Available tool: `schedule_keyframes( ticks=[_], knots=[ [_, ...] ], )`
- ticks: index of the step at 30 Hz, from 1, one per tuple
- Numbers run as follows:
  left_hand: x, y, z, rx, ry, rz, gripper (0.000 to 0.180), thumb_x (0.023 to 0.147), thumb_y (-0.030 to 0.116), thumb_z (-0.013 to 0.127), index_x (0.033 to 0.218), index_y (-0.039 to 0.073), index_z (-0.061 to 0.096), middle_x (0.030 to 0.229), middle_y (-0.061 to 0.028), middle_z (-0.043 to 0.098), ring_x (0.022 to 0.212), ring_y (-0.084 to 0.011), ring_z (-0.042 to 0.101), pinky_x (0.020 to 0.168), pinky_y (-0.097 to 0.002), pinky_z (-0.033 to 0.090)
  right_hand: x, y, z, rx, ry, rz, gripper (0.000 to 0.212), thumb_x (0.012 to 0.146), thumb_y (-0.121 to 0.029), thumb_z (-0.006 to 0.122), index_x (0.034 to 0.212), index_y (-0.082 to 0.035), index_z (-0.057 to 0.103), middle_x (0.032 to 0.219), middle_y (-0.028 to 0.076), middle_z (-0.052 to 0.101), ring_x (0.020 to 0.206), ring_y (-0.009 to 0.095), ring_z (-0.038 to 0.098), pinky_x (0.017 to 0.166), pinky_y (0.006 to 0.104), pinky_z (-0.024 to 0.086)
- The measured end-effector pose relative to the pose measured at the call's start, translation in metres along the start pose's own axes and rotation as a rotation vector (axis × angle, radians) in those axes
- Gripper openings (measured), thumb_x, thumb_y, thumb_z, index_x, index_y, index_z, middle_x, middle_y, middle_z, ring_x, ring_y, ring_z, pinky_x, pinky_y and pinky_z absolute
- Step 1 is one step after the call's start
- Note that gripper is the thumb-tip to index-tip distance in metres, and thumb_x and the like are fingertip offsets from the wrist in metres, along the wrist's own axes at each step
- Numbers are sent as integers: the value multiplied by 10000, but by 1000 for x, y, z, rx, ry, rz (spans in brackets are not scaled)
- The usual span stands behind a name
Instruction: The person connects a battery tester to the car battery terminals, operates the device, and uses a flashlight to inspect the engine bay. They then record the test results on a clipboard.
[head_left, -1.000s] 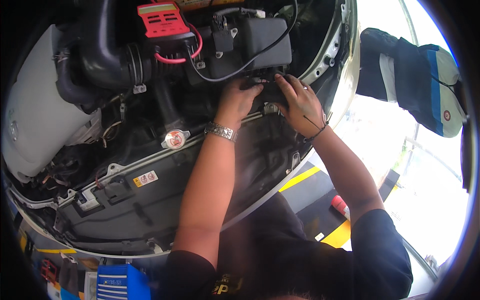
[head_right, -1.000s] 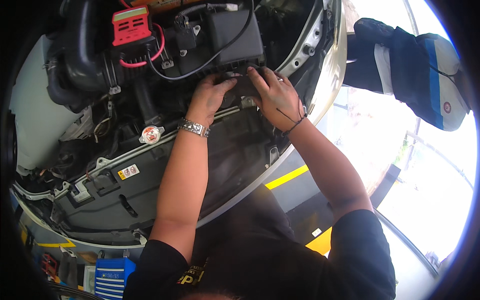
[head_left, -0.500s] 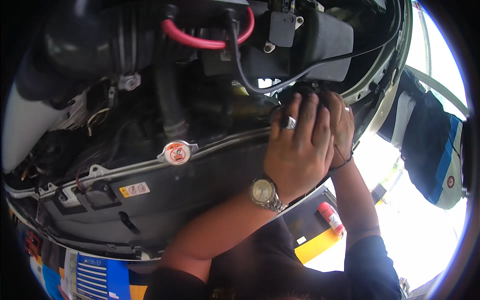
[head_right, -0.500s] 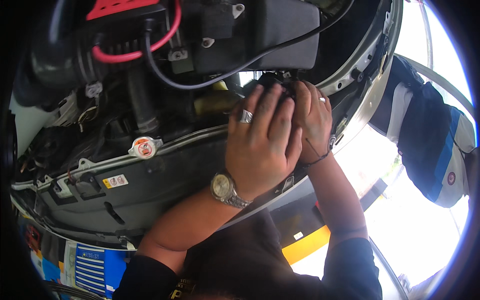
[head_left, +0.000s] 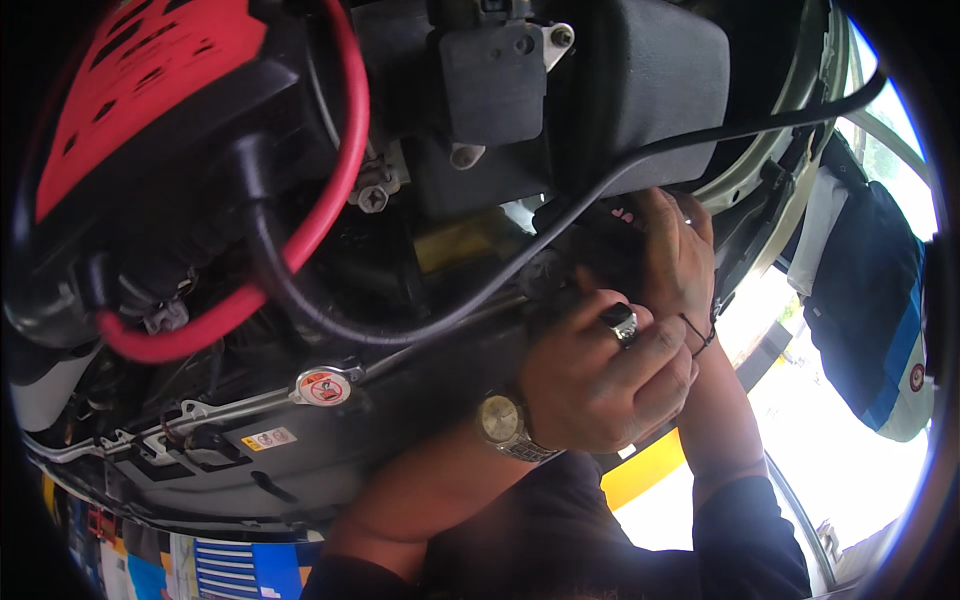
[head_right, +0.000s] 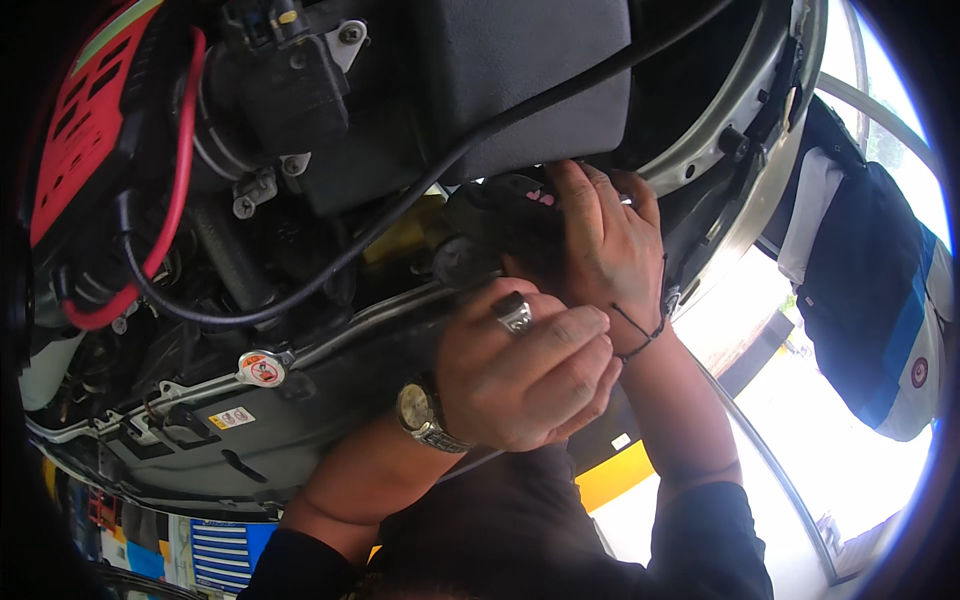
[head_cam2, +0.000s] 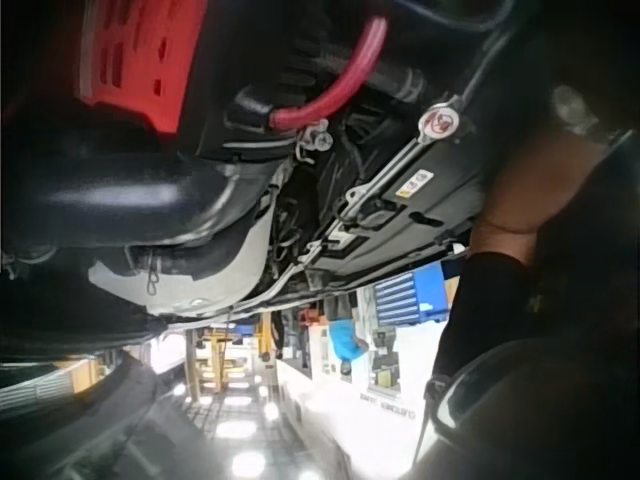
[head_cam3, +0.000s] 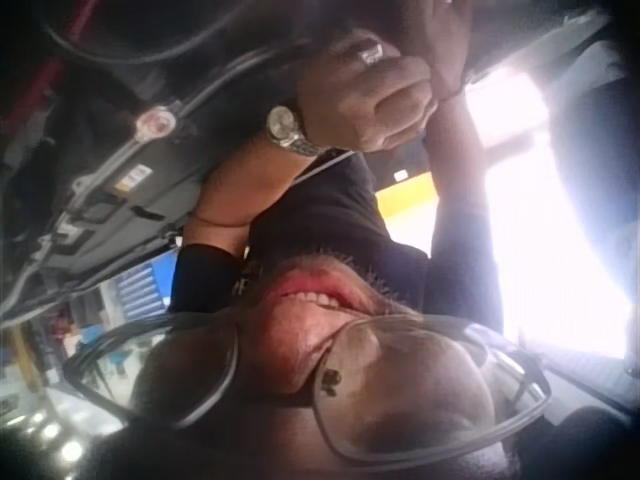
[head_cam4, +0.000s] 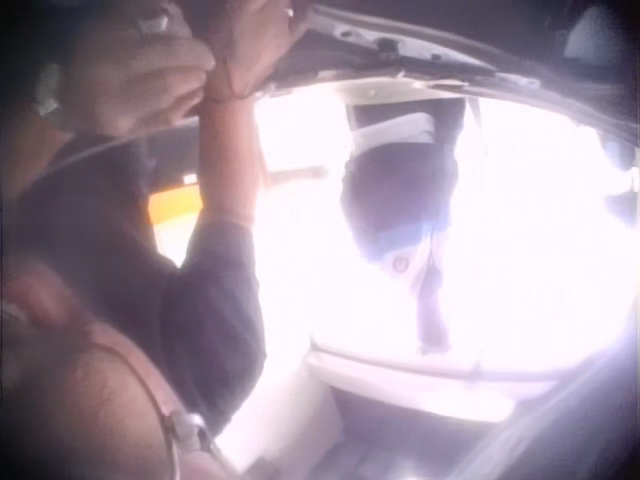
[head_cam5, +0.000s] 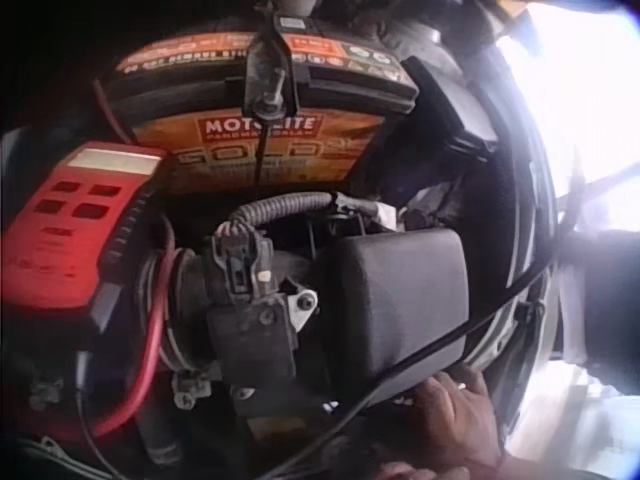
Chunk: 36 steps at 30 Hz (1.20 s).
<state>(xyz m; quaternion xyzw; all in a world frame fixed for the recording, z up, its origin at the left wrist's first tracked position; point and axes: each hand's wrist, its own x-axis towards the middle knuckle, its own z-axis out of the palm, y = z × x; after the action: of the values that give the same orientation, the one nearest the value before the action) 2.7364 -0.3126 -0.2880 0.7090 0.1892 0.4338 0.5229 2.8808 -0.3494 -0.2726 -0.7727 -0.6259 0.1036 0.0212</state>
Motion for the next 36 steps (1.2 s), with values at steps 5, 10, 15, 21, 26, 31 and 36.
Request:
schedule_keyframes(
  ticks=[5, 10, 15, 21, 26, 31, 36],
  knots=[
    [-2, -1, 5, -41, 35, 41, 156, 761, 144, 750, 799, 55, 629, 923, -88, 672, 648, -174, 605, 654, -349, 484, 1, -3, 0, 74, 103, -40, 677, 685, -254, 830, 1245, -4, 542, 1102, 187, 665, 978, 386, 669, 934, 461, 486],
    [-1, 5, 0, -79, 139, 70, 170, 762, 150, 741, 733, 85, 587, 888, -72, 663, 634, -156, 585, 660, -343, 485, -7, -14, -3, 159, 132, 119, 806, 597, -159, 881, 1285, 12, 498, 1142, 236, 609, 967, 400, 668, 862, 434, 531],
    [-8, 10, 3, -81, 187, 157, 181, 769, 193, 742, 732, 113, 583, 862, -49, 654, 643, -156, 584, 662, -333, 481, -5, -11, -2, 193, 241, -30, 838, 570, -120, 885, 1301, 3, 495, 1173, 246, 593, 957, 365, 683, 776, 392, 566],
    [-15, 29, -18, -28, 160, 235, 212, 794, 219, 741, 900, 110, 593, 1009, -59, 654, 812, -184, 611, 677, -347, 497, 3, -2, -17, 270, 194, -448, 851, 570, -169, 937, 1313, -89, 528, 1211, 263, 573, 958, 375, 684, 736, 391, 577],
    [-53, 41, -47, -32, 266, -151, 425, 868, 213, 694, 1205, 24, 517, 1348, -225, 496, 1098, -263, 567, 850, -387, 496, -22, 6, -5, 407, 219, -393, 730, 642, -203, 937, 1257, -124, 551, 1205, 239, 530, 958, 358, 659, 746, 389, 552],
    [-64, 22, -44, -152, 166, -507, 706, 892, 203, 680, 1436, -99, 347, 1449, -336, 406, 1307, -410, 466, 1065, -469, 398, -9, 12, -6, 777, 51, -250, 528, 752, -180, 873, 1196, -140, 590, 1247, 242, 510, 1037, 340, 634, 824, 366, 533],
    [-59, 13, -38, -195, 100, -476, 748, 897, 197, 678, 1476, -92, 304, 1484, -321, 380, 1365, -421, 417, 1121, -490, 350, -1, 14, -23, 798, -104, -262, 429, 784, -137, 829, 1155, -139, 614, 1271, 254, 524, 1078, 358, 628, 870, 402, 532]
  ],
)
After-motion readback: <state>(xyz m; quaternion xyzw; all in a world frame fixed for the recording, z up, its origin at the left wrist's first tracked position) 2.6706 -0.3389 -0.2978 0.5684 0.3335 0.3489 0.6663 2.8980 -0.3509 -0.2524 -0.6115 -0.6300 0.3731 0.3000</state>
